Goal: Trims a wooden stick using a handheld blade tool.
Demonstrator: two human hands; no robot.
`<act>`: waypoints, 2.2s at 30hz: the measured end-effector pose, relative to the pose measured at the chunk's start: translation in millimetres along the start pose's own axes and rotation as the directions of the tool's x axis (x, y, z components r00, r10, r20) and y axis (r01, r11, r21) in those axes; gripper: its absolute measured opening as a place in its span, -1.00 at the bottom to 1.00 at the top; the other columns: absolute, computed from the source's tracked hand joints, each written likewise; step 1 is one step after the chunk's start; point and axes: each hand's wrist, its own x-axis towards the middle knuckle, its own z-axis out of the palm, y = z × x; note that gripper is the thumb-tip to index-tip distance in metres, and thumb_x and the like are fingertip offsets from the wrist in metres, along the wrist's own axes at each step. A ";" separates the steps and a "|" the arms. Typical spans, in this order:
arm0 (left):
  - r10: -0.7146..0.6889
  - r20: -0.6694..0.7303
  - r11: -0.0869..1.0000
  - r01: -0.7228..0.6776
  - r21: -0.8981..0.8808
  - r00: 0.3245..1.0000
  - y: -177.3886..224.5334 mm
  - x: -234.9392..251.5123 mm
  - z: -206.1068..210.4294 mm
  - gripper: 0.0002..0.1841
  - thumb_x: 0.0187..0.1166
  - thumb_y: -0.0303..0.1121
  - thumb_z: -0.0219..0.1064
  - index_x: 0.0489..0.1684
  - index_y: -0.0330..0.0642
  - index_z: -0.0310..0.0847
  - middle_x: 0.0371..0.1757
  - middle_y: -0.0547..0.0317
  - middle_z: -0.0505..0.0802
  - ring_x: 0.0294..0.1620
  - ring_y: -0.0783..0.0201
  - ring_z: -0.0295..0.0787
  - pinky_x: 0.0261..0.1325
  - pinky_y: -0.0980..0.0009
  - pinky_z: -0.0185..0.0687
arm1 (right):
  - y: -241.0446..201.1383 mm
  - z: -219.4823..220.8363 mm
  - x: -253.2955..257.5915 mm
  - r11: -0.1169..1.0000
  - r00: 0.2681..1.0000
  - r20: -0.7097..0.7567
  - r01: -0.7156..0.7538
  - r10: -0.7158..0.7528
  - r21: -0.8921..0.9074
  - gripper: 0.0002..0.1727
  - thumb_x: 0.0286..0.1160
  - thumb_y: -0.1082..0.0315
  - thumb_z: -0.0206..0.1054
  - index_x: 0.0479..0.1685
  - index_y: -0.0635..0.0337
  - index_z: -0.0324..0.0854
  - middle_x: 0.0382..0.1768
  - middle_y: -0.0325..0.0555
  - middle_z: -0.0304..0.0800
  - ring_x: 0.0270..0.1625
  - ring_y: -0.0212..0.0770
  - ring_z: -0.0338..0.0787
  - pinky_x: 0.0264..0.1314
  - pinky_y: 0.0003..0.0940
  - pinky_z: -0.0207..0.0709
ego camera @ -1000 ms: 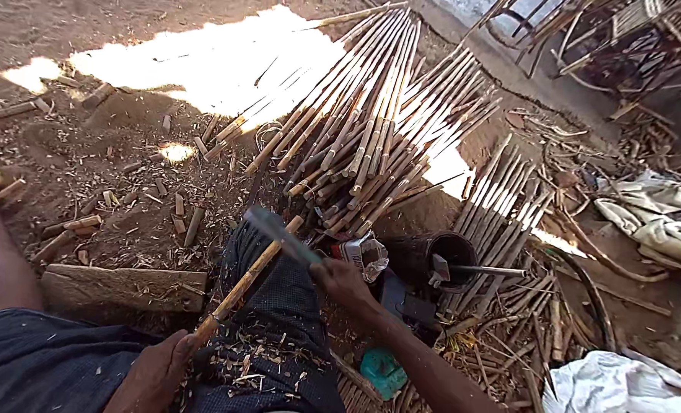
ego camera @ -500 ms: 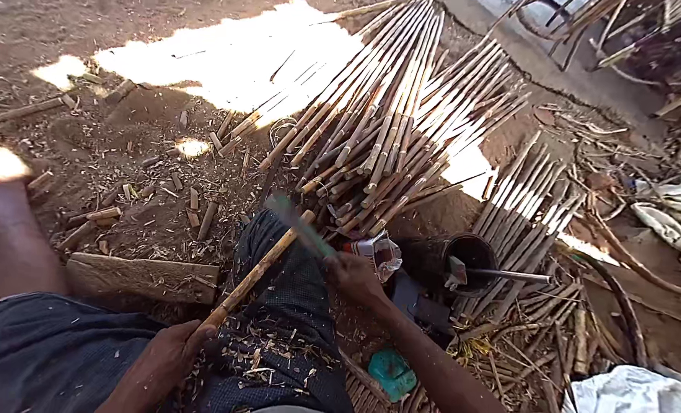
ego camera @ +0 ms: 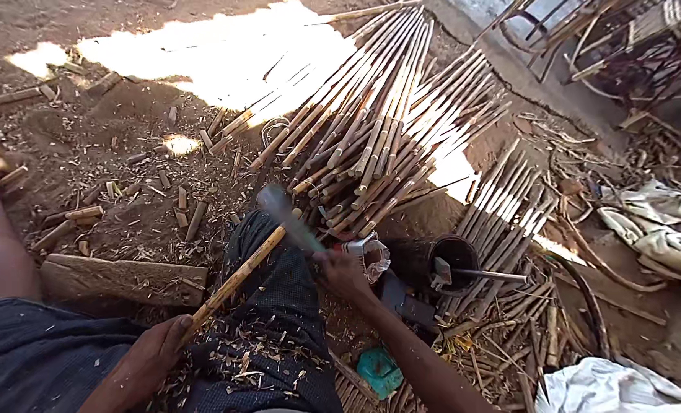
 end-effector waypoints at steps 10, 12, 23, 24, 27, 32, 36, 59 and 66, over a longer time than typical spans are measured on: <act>-0.111 0.102 0.981 0.125 -0.145 0.989 13.3 2.5 -14.3 -0.30 0.79 0.27 -0.32 -0.39 -0.09 0.54 -0.71 0.22 0.58 -0.83 0.28 0.49 -0.73 0.34 0.52 | -4.3 4.8 -5.7 0.995 0.997 0.024 0.070 -0.069 -0.077 -0.43 0.74 -0.20 0.14 -0.42 0.11 0.63 -0.68 -0.13 0.52 -0.62 -0.11 0.59 -0.53 -0.03 0.49; -0.129 0.143 0.964 0.158 -0.216 0.981 14.5 -0.7 -13.7 -0.32 0.82 0.24 -0.31 -0.41 -0.10 0.51 -0.73 0.22 0.55 -0.84 0.30 0.46 -0.74 0.39 0.49 | -3.8 -4.2 1.3 0.991 0.993 -0.112 -0.035 0.049 0.126 -0.36 0.77 -0.25 0.03 -0.32 0.16 0.63 -0.71 -0.07 0.51 -0.73 -0.12 0.51 -0.66 -0.11 0.44; -0.106 0.147 0.959 0.140 -0.246 0.983 11.0 -1.6 -8.6 -0.34 0.83 0.21 -0.27 -0.45 -0.10 0.51 -0.76 0.21 0.53 -0.87 0.33 0.40 -0.80 0.46 0.38 | 5.8 2.9 -8.2 1.000 0.999 0.045 0.021 -0.020 -0.021 -0.40 0.76 -0.15 0.12 -0.44 0.22 0.63 -0.65 -0.07 0.55 -0.56 -0.07 0.63 -0.43 0.04 0.55; -0.075 0.087 0.981 0.089 -0.170 0.993 10.4 -0.6 -7.1 -0.35 0.82 0.21 -0.24 -0.43 -0.09 0.54 -0.75 0.22 0.54 -0.85 0.32 0.42 -0.78 0.43 0.40 | 1.6 7.3 -16.1 0.993 0.992 0.109 0.081 -0.071 -0.091 -0.38 0.74 -0.22 0.09 -0.48 0.12 0.59 -0.70 -0.15 0.49 -0.59 -0.12 0.60 -0.48 -0.01 0.50; 0.055 -0.192 0.974 -0.010 0.226 0.980 7.3 -10.2 8.3 -0.45 0.71 0.27 0.01 -0.39 0.00 0.60 -0.71 0.26 0.58 -0.70 0.20 0.55 -0.61 0.11 0.47 | -7.7 -14.6 -4.4 0.985 0.992 -0.094 -0.074 0.089 0.153 -0.40 0.75 -0.17 0.11 -0.39 0.21 0.66 -0.70 -0.15 0.51 -0.68 -0.18 0.52 -0.57 -0.09 0.48; 0.089 -0.365 0.890 0.090 0.447 0.927 20.6 -23.0 35.6 -0.31 0.44 0.46 0.24 -0.19 -0.11 0.61 -0.60 0.06 0.66 -0.55 -0.09 0.71 -0.54 -0.13 0.54 | -15.4 -16.3 -9.2 0.991 0.992 0.018 -0.126 0.128 -0.053 -0.41 0.78 -0.17 0.09 -0.43 0.16 0.61 -0.62 -0.07 0.55 -0.51 -0.05 0.64 -0.39 0.06 0.52; 0.127 -0.353 0.863 0.072 0.500 0.927 15.7 -24.4 46.2 -0.30 0.49 0.50 0.07 -0.24 -0.02 0.63 -0.67 0.12 0.61 -0.61 -0.05 0.69 -0.62 -0.06 0.49 | 5.0 -36.0 -0.8 0.964 0.959 -0.155 -0.212 0.236 0.158 -0.35 0.78 -0.23 0.02 -0.34 0.21 0.60 -0.68 -0.12 0.49 -0.70 -0.15 0.51 -0.62 -0.08 0.52; 0.042 -0.200 0.919 0.040 0.391 0.979 106.8 44.4 57.3 -0.38 0.64 0.35 0.08 -0.08 -0.09 0.63 -0.42 -0.08 0.76 -0.30 -0.18 0.81 -0.30 -0.23 0.67 | -35.0 7.9 -26.9 0.984 0.989 0.068 -0.138 0.131 0.114 -0.38 0.67 -0.30 0.15 -0.43 0.08 0.63 -0.69 -0.12 0.51 -0.67 -0.12 0.52 -0.58 -0.04 0.46; 0.121 -0.150 0.966 -0.082 0.247 0.981 51.6 -1.7 18.4 -0.58 0.65 0.05 0.34 0.25 -0.04 0.64 -0.07 0.08 0.82 -0.15 0.06 0.81 -0.04 -0.14 0.76 | 5.0 -15.9 11.5 0.952 0.951 -0.049 -0.305 0.306 0.029 -0.29 0.72 -0.33 0.06 -0.23 0.23 0.68 -0.55 0.04 0.63 -0.53 0.04 0.65 -0.41 0.16 0.56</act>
